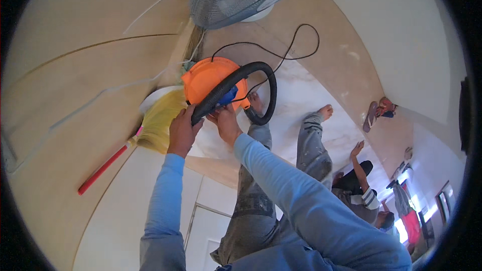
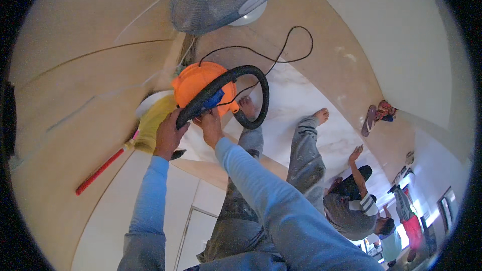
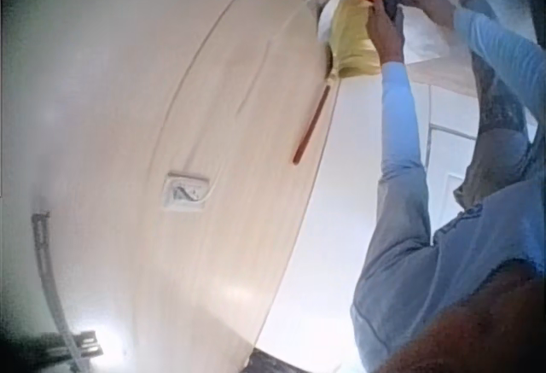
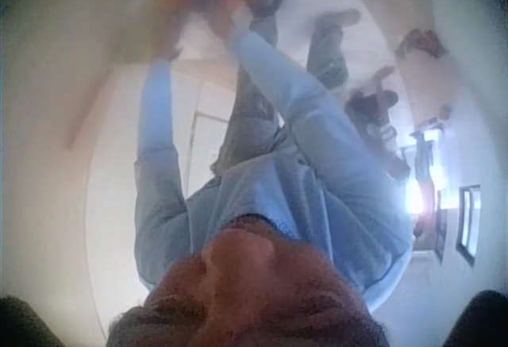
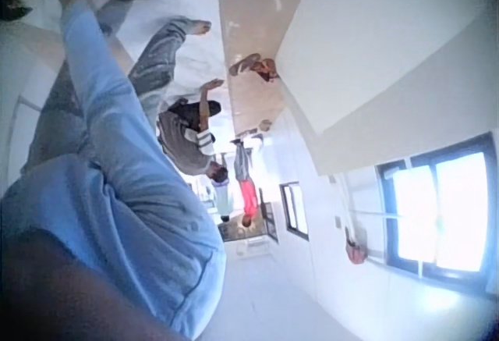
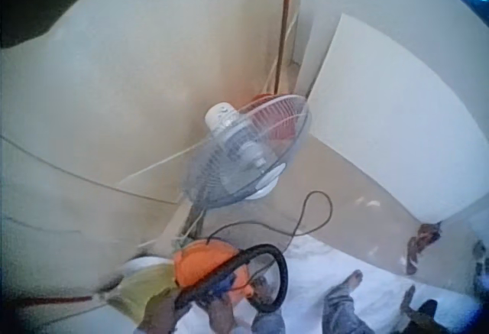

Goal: The person operates a vacuum cleaner, aligns and holds wall panels against the interior wall with another worker, and passes panels through a window opening to an exterior worker.

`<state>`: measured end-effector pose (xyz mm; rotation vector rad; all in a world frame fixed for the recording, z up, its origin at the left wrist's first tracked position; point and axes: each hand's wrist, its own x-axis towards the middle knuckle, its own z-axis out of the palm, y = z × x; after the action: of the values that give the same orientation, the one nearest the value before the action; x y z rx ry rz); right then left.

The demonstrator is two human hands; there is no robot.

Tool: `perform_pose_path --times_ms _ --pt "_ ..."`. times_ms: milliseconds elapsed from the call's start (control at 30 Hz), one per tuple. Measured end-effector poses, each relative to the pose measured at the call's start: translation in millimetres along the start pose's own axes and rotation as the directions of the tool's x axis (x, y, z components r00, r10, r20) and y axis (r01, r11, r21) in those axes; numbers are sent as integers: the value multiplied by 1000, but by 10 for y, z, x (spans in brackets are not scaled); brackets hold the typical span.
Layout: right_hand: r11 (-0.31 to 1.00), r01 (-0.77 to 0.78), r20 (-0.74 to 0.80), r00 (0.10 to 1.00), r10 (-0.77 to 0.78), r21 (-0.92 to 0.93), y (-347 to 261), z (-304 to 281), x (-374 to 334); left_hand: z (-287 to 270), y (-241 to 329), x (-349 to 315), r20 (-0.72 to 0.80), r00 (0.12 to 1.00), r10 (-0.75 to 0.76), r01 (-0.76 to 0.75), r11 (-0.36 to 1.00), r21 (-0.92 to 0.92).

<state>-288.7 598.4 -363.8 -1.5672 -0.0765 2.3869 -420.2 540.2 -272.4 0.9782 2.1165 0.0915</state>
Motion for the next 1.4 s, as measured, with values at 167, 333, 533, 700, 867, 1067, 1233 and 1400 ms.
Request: perform_pose_path --times_ms 167,333,533,700,867,1067,1233,1400 --pt "996 67 43 997 -70 56 -61 -36 320 82 -96 346 -75 986 151 -148 988 38" --pt "989 89 35 995 -93 115 -150 267 555 1 -315 749 -69 980 189 -184 980 75" --pt "987 76 107 990 -92 143 -234 431 929 -37 -608 1236 -143 985 100 -92 994 59" --pt "993 91 165 983 -76 -81 -313 88 889 344 -771 1795 -120 992 46 -43 999 32" --pt "910 -104 155 971 180 -401 -302 -279 166 304 -1324 1931 -290 957 -21 107 953 282" --pt "70 154 126 945 -302 -986 -791 -2309 -799 386 -790 1912 -255 962 -102 142 979 143" --pt "82 -115 -140 860 -490 -990 -1632 -3588 -1821 463 -334 1561 -342 937 -70 123 983 134" --pt "224 -349 -414 737 -534 -910 -1836 -4333 -2796 845 -503 669 -23 946 -324 325 944 57"
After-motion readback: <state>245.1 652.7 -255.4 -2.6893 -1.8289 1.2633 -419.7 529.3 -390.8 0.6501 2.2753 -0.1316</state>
